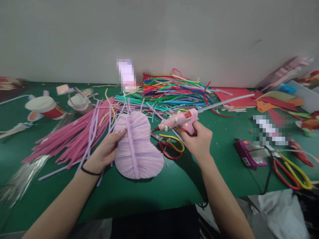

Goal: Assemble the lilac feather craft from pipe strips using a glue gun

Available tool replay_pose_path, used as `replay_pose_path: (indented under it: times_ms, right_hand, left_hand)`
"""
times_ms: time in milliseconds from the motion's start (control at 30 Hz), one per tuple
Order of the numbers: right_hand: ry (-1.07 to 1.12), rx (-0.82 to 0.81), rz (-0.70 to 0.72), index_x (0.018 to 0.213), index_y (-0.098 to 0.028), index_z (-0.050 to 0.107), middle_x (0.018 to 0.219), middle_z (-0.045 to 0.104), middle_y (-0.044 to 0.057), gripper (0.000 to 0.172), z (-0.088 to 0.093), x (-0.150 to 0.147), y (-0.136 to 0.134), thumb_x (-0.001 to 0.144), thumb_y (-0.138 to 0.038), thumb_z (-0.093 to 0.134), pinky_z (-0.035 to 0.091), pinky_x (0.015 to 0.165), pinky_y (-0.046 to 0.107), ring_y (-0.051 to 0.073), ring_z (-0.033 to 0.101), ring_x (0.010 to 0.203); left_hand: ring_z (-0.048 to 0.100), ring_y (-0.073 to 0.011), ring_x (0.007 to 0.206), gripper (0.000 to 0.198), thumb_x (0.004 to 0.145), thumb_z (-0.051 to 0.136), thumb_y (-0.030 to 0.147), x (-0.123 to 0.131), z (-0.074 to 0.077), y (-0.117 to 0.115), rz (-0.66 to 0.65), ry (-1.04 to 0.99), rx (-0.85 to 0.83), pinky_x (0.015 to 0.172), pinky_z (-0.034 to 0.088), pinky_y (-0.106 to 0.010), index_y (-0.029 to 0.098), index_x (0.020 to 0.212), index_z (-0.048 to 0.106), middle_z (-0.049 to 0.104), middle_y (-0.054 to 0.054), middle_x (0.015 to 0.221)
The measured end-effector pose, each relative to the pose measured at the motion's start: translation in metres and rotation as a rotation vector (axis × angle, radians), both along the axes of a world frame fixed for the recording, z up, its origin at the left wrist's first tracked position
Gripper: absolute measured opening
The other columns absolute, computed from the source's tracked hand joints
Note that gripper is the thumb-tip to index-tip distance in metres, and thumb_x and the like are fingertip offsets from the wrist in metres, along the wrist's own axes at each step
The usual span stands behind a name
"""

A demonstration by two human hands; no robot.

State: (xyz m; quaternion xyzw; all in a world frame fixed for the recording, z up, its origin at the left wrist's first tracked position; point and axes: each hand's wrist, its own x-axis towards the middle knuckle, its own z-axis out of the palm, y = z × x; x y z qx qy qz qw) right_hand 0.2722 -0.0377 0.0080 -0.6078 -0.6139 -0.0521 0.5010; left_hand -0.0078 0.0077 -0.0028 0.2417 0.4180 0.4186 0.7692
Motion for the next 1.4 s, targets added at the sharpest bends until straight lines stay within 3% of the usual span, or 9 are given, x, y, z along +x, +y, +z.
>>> replay_pose_path:
  times_ms: [333, 1000, 1233, 1400]
  right_hand:
    - [0.019, 0.025, -0.010, 0.061, -0.021, 0.047, 0.053, 0.035, -0.009, 0.024, 0.0024, -0.0013, -0.0013, 0.072, -0.026, 0.068, 0.026, 0.047, 0.024, 0.008, 0.029, 0.050]
    - [0.060, 0.007, -0.037, 0.062, -0.020, 0.049, 0.053, 0.036, -0.008, 0.024, 0.0039, -0.0021, -0.0011, 0.072, -0.029, 0.069, 0.027, 0.046, 0.024, 0.008, 0.029, 0.050]
    - [0.090, 0.008, -0.053, 0.061, -0.020, 0.046, 0.052, 0.035, -0.008, 0.029, 0.0042, -0.0036, -0.0008, 0.072, -0.031, 0.070, 0.026, 0.046, 0.024, 0.008, 0.028, 0.049]
    - [0.119, 0.004, -0.074, 0.059, -0.021, 0.043, 0.052, 0.035, -0.009, 0.032, 0.0055, -0.0043, -0.0018, 0.071, -0.033, 0.071, 0.025, 0.045, 0.023, 0.008, 0.028, 0.049]
  left_hand:
    - [0.078, -0.0282, 0.080, 0.018, 0.077, 0.079, 0.019, -0.0027, -0.0057, 0.0013, -0.043, -0.018, -0.001, 0.084, 0.064, -0.037, 0.015, 0.095, 0.079, 0.081, -0.011, 0.089]
    - [0.077, -0.0324, 0.092, 0.022, 0.073, 0.083, 0.024, -0.0012, -0.0075, 0.0003, -0.095, -0.004, 0.035, 0.091, 0.061, -0.038, 0.013, 0.091, 0.079, 0.080, -0.013, 0.086]
    - [0.078, -0.0286, 0.075, 0.026, 0.066, 0.089, 0.025, 0.0002, -0.0082, -0.0008, -0.116, -0.019, 0.034, 0.081, 0.064, -0.035, 0.013, 0.088, 0.080, 0.081, -0.011, 0.085]
    - [0.078, -0.0271, 0.073, 0.030, 0.061, 0.092, 0.026, 0.0001, -0.0076, -0.0010, -0.123, -0.037, 0.031, 0.078, 0.065, -0.034, 0.013, 0.086, 0.080, 0.081, -0.012, 0.087]
